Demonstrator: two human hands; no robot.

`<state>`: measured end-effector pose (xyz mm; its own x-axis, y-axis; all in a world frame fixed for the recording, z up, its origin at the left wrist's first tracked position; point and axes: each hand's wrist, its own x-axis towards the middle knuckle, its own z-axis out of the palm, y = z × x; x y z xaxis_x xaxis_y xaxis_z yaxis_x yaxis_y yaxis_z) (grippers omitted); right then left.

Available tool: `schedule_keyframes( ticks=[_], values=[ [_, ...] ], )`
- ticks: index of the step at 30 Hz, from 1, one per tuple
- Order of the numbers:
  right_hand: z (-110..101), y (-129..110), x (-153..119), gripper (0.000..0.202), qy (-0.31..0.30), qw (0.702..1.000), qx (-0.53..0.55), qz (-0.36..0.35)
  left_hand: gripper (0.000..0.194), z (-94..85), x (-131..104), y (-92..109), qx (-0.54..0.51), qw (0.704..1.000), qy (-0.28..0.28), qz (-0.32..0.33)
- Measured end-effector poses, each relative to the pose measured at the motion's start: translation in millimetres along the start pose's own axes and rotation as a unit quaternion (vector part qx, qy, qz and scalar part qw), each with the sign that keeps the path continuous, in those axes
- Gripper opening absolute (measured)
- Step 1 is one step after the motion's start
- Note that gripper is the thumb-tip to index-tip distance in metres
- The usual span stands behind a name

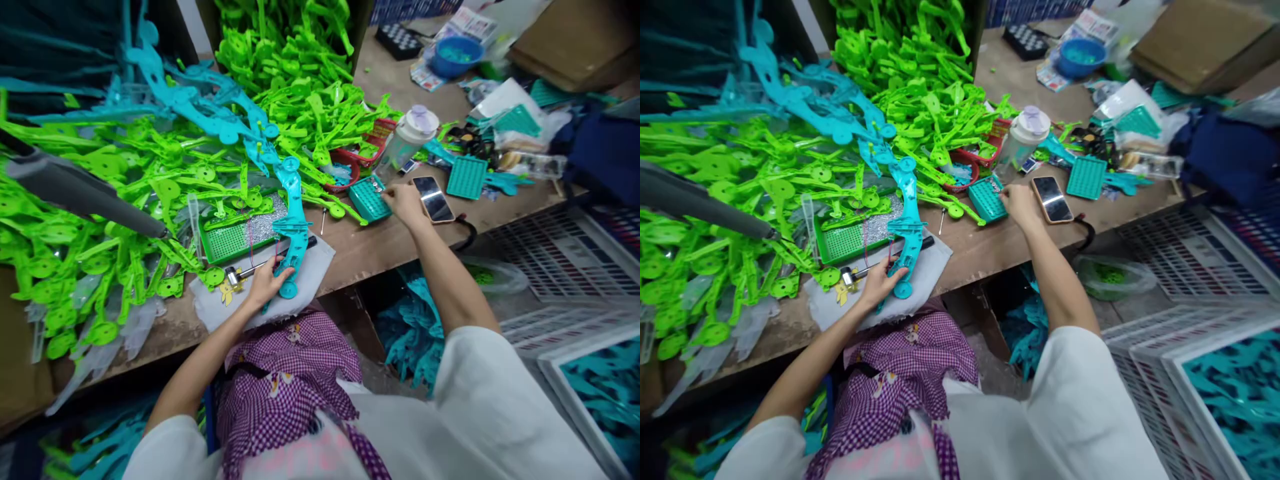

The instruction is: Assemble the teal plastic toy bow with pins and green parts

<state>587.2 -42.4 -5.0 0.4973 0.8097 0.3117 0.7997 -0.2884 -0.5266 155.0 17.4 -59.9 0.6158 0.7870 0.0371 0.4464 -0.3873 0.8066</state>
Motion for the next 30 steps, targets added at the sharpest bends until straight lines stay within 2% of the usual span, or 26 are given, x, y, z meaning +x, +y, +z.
schedule_keyframes(
  ticks=[2,4,7,9,11,14,17,22,24,27,30],
  values=[
    [-3,-23,-10,0.023,0.018,1.0,0.01,0.004,0.034,0.0,-1,0,-0.01,1.0,0.008,0.004],
    [6,-61,-40,0.023,0.022,0.999,0.029,-0.009,0.033,-0.2,-1,0,-0.015,1.0,0.006,0.008],
    [45,-130,-109,0.02,-0.039,0.991,0.082,-0.094,0.033,-0.2,-2,0,-0.012,1.0,-0.001,0.004],
    [75,-166,-149,0.02,-0.076,0.97,0.148,-0.177,0.033,0.2,-2,0,-0.013,1.0,-0.002,0.003],
    [98,-188,-172,0.023,-0.05,0.97,0.148,-0.184,0.032,0.8,-2,1,-0.013,1.0,-0.007,0.006],
    [111,-195,-178,0.025,-0.03,0.983,0.093,-0.156,0.032,1.2,-2,2,-0.013,1.0,-0.014,0.006],
    [110,-194,-176,0.025,-0.043,0.987,0.069,-0.139,0.031,0.4,-4,4,-0.019,1.0,-0.016,0.008],
    [111,-202,-178,0.027,0.006,0.99,0.058,-0.132,0.031,-0.8,-9,4,-0.035,0.999,0.002,0.005],
    [112,-206,-177,0.027,-0.015,0.988,0.056,-0.14,0.032,-1.0,-9,3,-0.038,0.999,0.021,-0.007],
    [107,-210,-173,0.025,-0.073,0.983,0.096,-0.138,0.032,-1.4,-9,2,-0.045,0.998,0.045,-0.017],
    [96,-219,-167,0.022,-0.061,0.974,0.208,-0.066,0.034,-2.2,-8,1,-0.06,0.997,0.047,-0.017]
  ],
)
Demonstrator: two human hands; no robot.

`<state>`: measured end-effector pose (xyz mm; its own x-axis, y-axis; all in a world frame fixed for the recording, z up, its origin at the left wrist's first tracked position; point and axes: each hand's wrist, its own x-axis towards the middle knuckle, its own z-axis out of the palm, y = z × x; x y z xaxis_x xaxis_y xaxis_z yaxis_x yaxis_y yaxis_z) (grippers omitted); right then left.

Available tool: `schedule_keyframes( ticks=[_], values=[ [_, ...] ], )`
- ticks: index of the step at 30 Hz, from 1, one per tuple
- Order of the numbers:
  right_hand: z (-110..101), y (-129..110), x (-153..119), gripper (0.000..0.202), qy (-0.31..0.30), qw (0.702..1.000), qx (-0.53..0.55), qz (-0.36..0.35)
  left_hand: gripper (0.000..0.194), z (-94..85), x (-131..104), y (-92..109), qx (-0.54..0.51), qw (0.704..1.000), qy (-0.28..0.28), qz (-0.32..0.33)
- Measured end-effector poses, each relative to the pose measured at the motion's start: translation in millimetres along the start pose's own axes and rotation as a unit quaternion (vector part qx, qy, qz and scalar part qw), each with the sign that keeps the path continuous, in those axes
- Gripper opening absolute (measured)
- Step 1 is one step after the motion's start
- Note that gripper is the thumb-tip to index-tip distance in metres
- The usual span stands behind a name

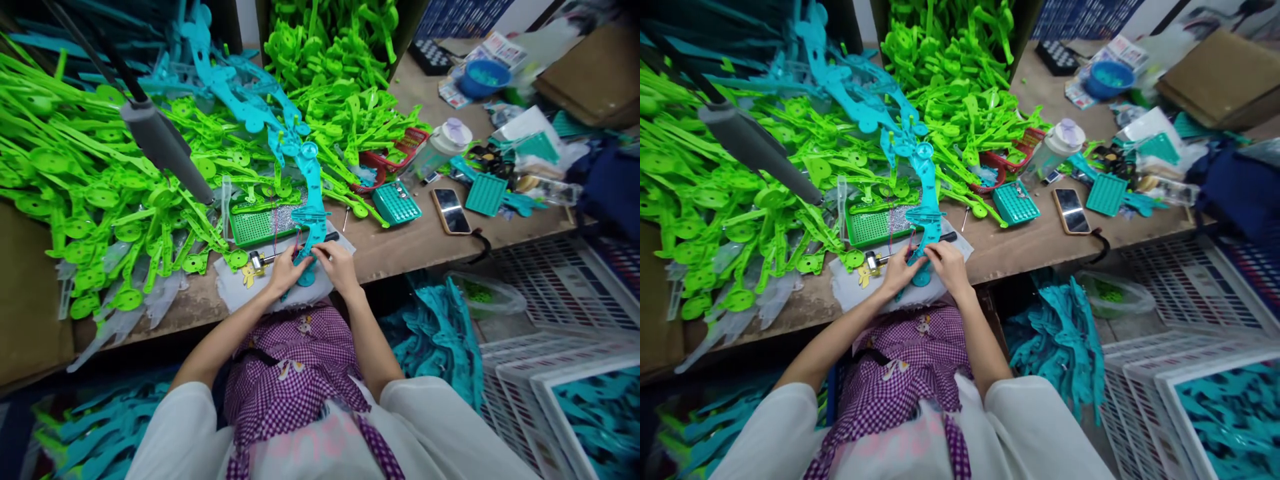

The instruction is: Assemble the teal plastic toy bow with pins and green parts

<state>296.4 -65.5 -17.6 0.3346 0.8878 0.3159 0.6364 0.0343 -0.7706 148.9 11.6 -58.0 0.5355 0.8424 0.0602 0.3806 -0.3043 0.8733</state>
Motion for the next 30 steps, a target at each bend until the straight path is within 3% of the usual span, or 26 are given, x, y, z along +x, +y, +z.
schedule_keyframes(
  ticks=[5,9,13,16,19,22,26,30],
  values=[
    [2,-29,40,0.033,0.121,0.96,0.206,0.149,0.033,0.2,3,3,-0.018,1.0,0.002,-0.01],
    [5,-35,56,0.037,0.134,0.927,0.312,0.157,0.034,2.2,5,5,-0.004,1.0,0.012,-0.018],
    [2,-13,21,0.028,0.106,0.955,0.238,0.141,0.033,3.2,6,3,-0.002,1.0,0.013,-0.009],
    [7,10,-3,0.024,0.093,0.991,0.081,0.055,0.033,3.4,6,3,0.004,1.0,0.016,-0.008],
    [19,29,-5,0.026,0.091,0.995,-0.027,-0.023,0.031,3.4,7,4,0.007,1.0,0.021,-0.015],
    [26,36,0,0.029,0.093,0.994,-0.036,-0.039,0.03,3.1,7,5,0.006,1.0,0.016,-0.024],
    [18,29,-4,0.026,0.105,0.994,0.03,0.007,0.03,2.1,7,6,0.004,1.0,0.014,-0.026],
    [1,19,-12,0.027,0.158,0.955,0.194,0.159,0.029,2.0,7,5,-0.005,1.0,0.009,-0.021]
  ],
)
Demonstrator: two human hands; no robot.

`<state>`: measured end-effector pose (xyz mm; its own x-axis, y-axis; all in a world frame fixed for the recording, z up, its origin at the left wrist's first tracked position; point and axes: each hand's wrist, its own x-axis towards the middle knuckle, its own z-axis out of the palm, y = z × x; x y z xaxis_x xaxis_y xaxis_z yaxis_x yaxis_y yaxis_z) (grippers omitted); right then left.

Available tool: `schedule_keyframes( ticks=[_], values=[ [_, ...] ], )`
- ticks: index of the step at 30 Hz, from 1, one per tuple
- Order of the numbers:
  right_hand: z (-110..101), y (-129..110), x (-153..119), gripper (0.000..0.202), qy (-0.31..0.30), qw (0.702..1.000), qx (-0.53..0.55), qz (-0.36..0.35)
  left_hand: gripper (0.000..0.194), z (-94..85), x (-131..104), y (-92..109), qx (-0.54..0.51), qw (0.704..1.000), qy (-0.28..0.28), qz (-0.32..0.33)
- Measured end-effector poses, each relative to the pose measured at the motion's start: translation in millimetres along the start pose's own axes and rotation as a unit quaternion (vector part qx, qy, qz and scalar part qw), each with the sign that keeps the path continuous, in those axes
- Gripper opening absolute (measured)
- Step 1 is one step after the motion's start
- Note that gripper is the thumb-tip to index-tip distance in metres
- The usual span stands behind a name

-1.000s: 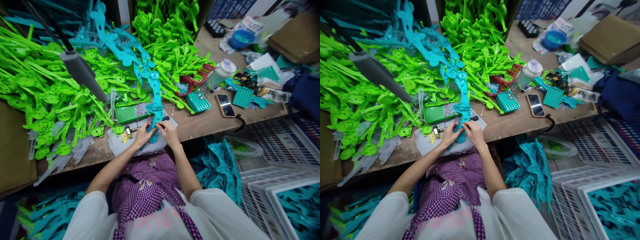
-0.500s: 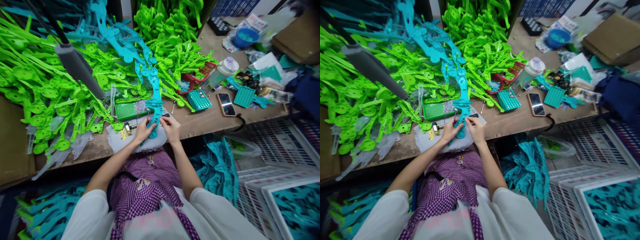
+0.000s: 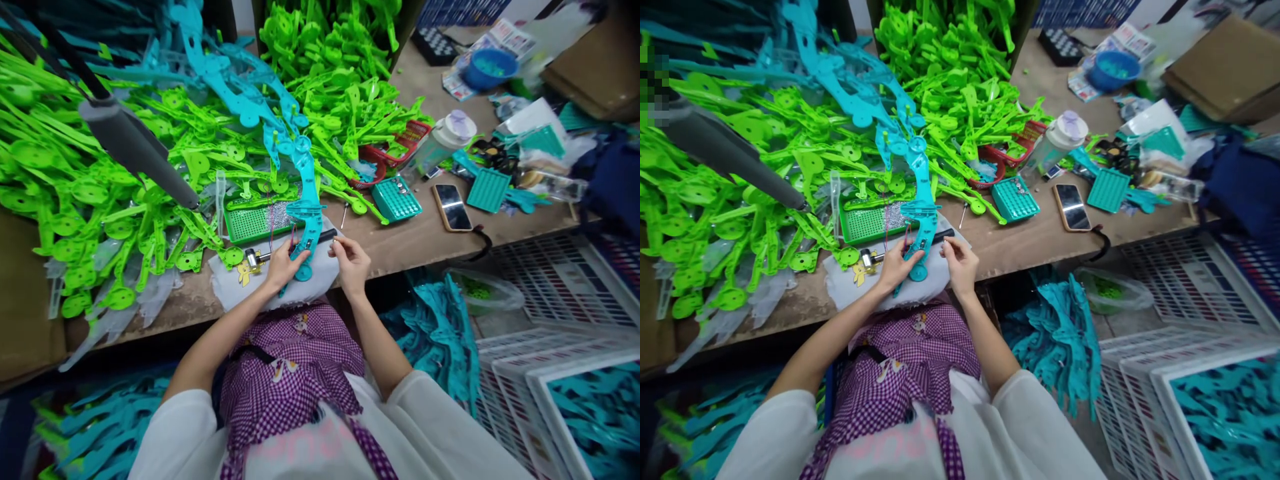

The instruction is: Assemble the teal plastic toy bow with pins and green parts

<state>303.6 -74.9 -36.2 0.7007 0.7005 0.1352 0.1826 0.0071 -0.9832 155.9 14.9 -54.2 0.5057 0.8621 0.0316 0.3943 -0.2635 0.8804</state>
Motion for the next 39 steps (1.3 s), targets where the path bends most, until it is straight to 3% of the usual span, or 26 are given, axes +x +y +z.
schedule_keyframes(
  ticks=[5,10,13,18,21,23,26,28,30,34,39],
  values=[
    [-7,-4,3,0.036,-0.08,0.977,0.131,0.151,0.03,1.2,0,-2,0.002,1.0,0.007,0.005],
    [0,-10,3,0.036,-0.113,0.966,0.161,0.169,0.033,0.7,-1,-2,0.005,1.0,-0.001,0.0],
    [5,-10,6,0.043,-0.133,0.95,0.185,0.215,0.032,0.0,-1,-1,0.005,1.0,-0.001,0.003],
    [-3,-7,4,0.047,-0.135,0.937,0.19,0.26,0.033,0.5,-1,-1,0.004,1.0,-0.002,0.001],
    [-7,-8,0,0.045,-0.12,0.948,0.18,0.234,0.033,1.3,-1,-2,-0.004,1.0,-0.004,0.004],
    [-3,-8,-1,0.042,-0.116,0.966,0.142,0.18,0.033,1.8,-1,-4,-0.01,1.0,-0.001,0.01],
    [11,-5,2,0.031,-0.102,0.995,0.015,0.013,0.032,2.2,-1,-5,-0.012,1.0,0.007,0.017],
    [20,0,7,0.027,-0.095,0.988,-0.071,-0.103,0.031,2.2,0,-6,-0.013,1.0,0.01,0.022],
    [25,6,11,0.027,-0.099,0.972,-0.124,-0.174,0.03,2.1,0,-6,-0.012,1.0,0.008,0.027],
    [23,15,14,0.025,-0.118,0.96,-0.145,-0.207,0.03,2.6,1,-7,-0.009,0.999,0.007,0.032],
    [15,17,5,0.023,-0.122,0.98,-0.086,-0.131,0.03,4.1,1,-8,-0.02,0.999,0.013,0.04]
  ],
)
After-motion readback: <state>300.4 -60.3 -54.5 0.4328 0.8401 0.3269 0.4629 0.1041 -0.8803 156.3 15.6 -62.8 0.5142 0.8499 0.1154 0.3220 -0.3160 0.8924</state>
